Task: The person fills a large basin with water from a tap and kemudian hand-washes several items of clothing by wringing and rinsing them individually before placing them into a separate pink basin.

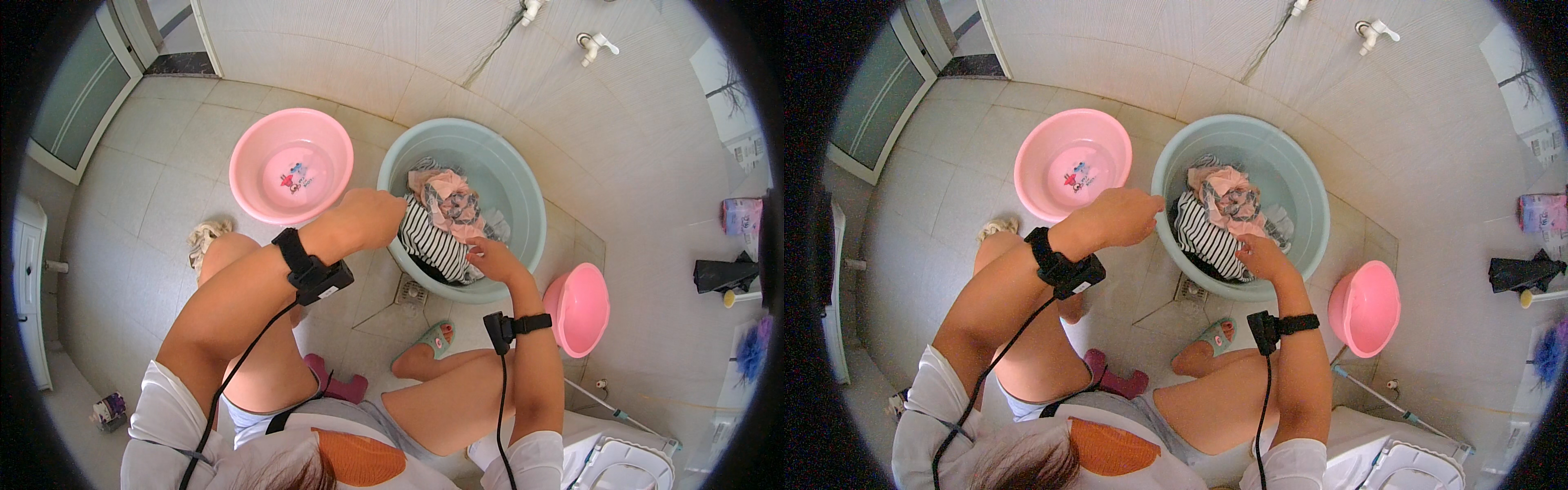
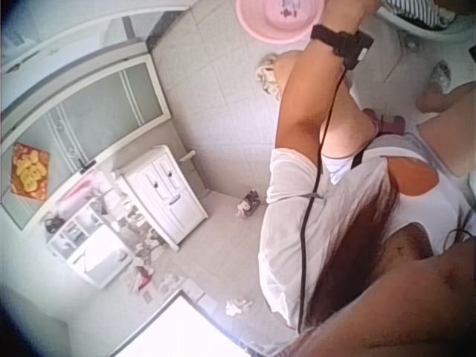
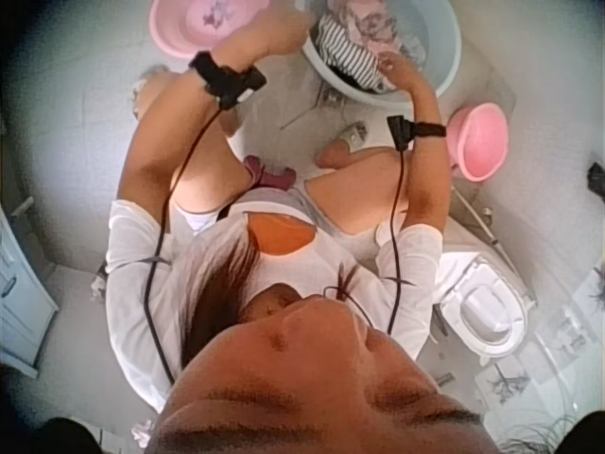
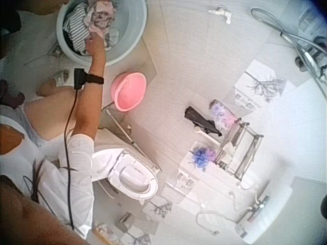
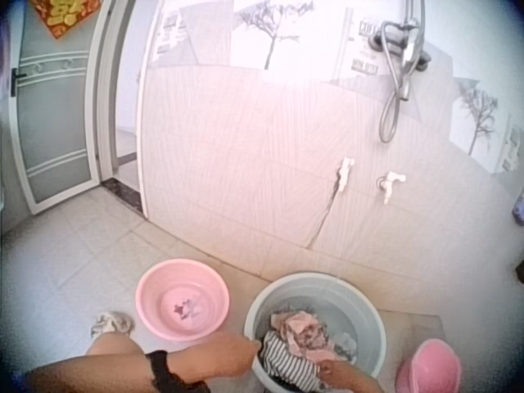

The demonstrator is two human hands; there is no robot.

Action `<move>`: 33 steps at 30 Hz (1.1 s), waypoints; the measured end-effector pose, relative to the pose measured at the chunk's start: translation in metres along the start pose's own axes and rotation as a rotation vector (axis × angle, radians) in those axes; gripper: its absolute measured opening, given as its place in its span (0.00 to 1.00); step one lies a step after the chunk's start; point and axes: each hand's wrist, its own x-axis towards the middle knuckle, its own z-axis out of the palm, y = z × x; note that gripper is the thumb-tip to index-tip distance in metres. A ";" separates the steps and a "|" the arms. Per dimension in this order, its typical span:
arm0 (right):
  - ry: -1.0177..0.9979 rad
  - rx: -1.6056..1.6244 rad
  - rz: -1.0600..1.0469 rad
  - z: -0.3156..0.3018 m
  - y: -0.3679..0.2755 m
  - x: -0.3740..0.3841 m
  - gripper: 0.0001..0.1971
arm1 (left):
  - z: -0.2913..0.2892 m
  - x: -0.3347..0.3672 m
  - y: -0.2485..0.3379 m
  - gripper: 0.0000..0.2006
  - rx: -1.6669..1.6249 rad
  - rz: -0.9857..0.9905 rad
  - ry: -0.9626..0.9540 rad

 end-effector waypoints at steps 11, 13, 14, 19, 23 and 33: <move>0.000 0.001 -0.015 0.001 0.005 0.003 0.21 | 0.001 -0.002 -0.001 0.10 0.002 -0.026 0.011; 0.017 -0.028 -0.032 0.001 0.013 0.003 0.21 | 0.000 -0.001 0.000 0.10 0.005 -0.023 0.000; 0.020 -0.028 -0.027 0.001 0.019 0.002 0.21 | -0.001 -0.001 0.002 0.10 0.012 -0.021 -0.004; 0.117 0.080 -0.052 0.001 0.018 0.002 0.20 | -0.003 -0.001 0.000 0.11 0.001 -0.028 -0.008; 0.101 0.048 -0.039 -0.004 0.010 0.000 0.20 | -0.004 -0.001 0.001 0.12 -0.011 -0.040 -0.002; 0.134 0.082 -0.004 -0.006 0.007 -0.003 0.20 | 0.000 -0.002 0.000 0.11 0.000 -0.023 0.017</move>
